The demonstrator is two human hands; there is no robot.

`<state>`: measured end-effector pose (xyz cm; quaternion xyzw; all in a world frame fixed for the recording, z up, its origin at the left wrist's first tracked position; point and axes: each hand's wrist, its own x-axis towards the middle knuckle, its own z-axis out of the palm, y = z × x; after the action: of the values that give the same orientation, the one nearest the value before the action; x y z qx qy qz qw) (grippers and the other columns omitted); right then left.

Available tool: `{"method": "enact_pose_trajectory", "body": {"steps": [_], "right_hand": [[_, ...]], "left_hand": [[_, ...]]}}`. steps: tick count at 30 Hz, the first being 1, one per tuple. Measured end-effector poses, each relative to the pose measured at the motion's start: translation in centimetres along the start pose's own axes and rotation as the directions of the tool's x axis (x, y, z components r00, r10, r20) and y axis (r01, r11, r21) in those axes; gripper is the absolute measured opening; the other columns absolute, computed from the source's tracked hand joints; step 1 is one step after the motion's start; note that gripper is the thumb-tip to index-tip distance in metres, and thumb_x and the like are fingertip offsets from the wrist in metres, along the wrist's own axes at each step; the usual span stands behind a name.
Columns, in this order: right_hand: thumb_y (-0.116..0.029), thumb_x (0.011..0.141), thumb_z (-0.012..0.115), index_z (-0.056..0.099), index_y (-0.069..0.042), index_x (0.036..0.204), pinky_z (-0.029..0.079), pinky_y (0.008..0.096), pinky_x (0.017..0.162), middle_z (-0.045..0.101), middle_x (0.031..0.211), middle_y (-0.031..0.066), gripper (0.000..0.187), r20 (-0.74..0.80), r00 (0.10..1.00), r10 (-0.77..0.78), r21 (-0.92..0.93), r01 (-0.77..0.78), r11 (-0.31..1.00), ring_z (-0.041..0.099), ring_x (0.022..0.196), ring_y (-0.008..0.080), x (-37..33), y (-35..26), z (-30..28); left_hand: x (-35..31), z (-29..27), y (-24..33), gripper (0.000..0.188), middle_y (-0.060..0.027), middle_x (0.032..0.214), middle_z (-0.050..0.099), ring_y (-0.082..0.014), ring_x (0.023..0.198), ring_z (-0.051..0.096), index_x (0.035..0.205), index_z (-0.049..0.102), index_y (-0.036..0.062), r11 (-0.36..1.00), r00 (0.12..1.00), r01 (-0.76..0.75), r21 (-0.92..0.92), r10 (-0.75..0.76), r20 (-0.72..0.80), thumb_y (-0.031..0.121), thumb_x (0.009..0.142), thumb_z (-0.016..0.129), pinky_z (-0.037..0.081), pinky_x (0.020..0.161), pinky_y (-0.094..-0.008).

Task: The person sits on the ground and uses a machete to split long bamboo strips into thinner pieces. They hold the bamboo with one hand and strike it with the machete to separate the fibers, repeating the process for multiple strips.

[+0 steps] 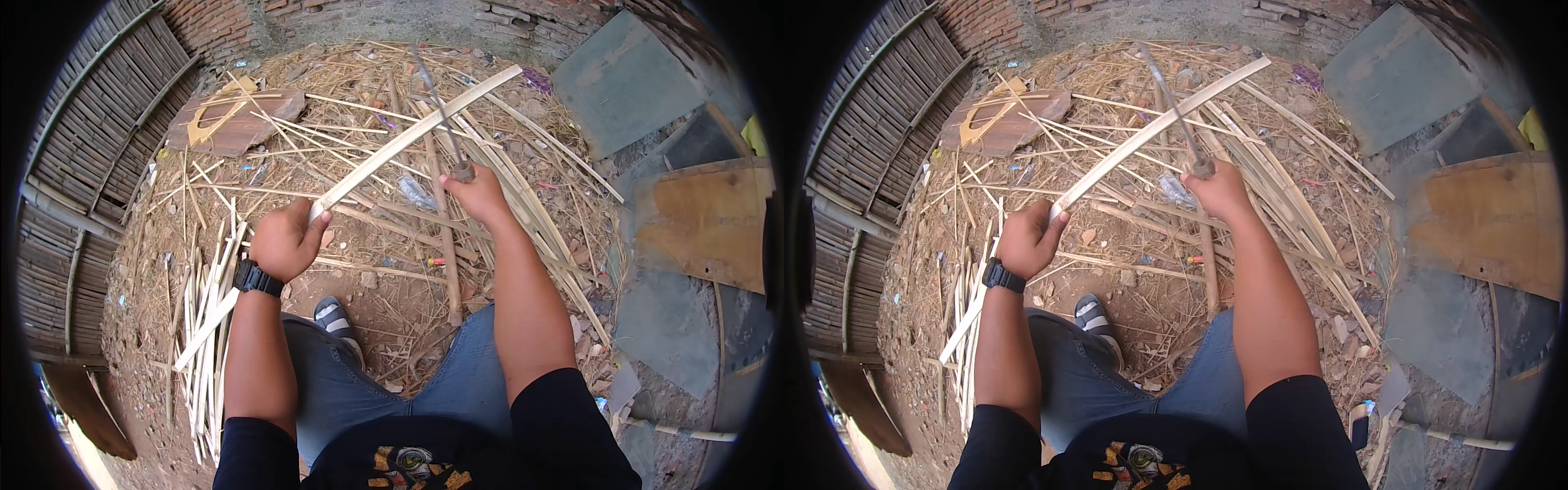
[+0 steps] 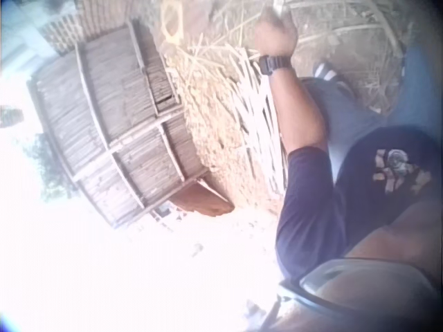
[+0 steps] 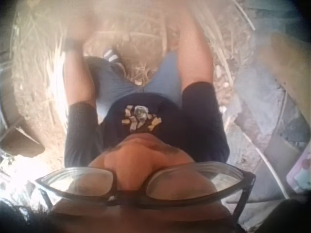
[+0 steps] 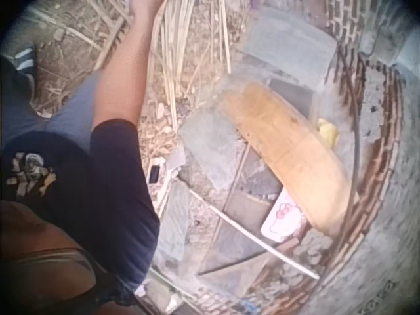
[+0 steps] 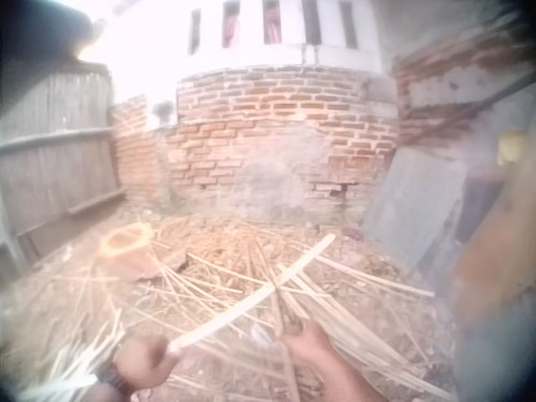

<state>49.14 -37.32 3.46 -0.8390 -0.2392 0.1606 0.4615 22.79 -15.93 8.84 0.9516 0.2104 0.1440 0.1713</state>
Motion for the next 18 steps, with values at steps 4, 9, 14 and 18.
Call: {"method": "enact_pose_trajectory", "body": {"steps": [4, 9, 14, 18], "right_hand": [[-0.032, 0.085, 0.079, 0.07, 0.001, 0.111, 0.054, 0.0414, 0.078, 0.074, 0.089, 0.016, 0.043, -0.094, 0.987, 0.133, 0.137, -0.12, 0.983, 0.072, 0.084, 0.0301, 1.1, 1.8, -0.6], [-0.036, 0.084, 0.081, 0.069, -0.001, 0.122, 0.055, 0.0435, 0.083, 0.074, 0.096, 0.0221, 0.053, -0.053, 0.98, -0.19, -0.255, 0.171, 0.952, 0.072, 0.093, 0.0366, -2.2, -1.8, 0.5], [-0.037, 0.085, 0.08, 0.072, -0.002, 0.115, 0.055, 0.0448, 0.079, 0.073, 0.092, 0.0231, 0.047, -0.007, 0.963, -0.268, -0.311, 0.253, 0.916, 0.072, 0.088, 0.0384, -2.7, -3.0, -2.5], [-0.034, 0.087, 0.079, 0.072, -0.001, 0.109, 0.054, 0.0437, 0.079, 0.074, 0.092, 0.0208, 0.04, -0.318, 0.935, -0.158, -0.174, 0.106, 0.979, 0.072, 0.086, 0.0366, -1.4, -1.1, -3.4]], "left_hand": [[-0.3, 0.6, -0.2, 0.036, -0.022, 0.07, 0.065, -0.0449, 0.07, 0.065, 0.085, 0.061, 0.0037, 0.997, 0.997, -0.036, 0.063, 0.031, 0.075, 0.037, 0.098, 0.064, 0.05, 0.064, -0.0538], [-0.2, 0.4, -0.5, 0.032, -0.0205, 0.067, 0.062, -0.0415, 0.063, 0.062, 0.084, 0.061, 0.0023, 0.995, 0.995, -0.099, 0.011, 0.098, 0.012, 0.031, 0.097, 0.068, 0.047, 0.058, -0.0472], [-0.5, -0.4, 0.3, 0.034, -0.0199, 0.068, 0.064, -0.0426, 0.067, 0.065, 0.085, 0.061, 0.004, 0.994, 0.994, -0.107, -0.036, 0.108, 0.024, 0.035, 0.096, 0.069, 0.05, 0.06, -0.051], [-0.7, -0.7, 0.3, 0.033, -0.018, 0.065, 0.063, -0.0408, 0.062, 0.064, 0.082, 0.061, 0.005, 0.991, 0.992, -0.124, -0.042, 0.124, -0.007, 0.034, 0.095, 0.07, 0.049, 0.058, -0.0494]]}}
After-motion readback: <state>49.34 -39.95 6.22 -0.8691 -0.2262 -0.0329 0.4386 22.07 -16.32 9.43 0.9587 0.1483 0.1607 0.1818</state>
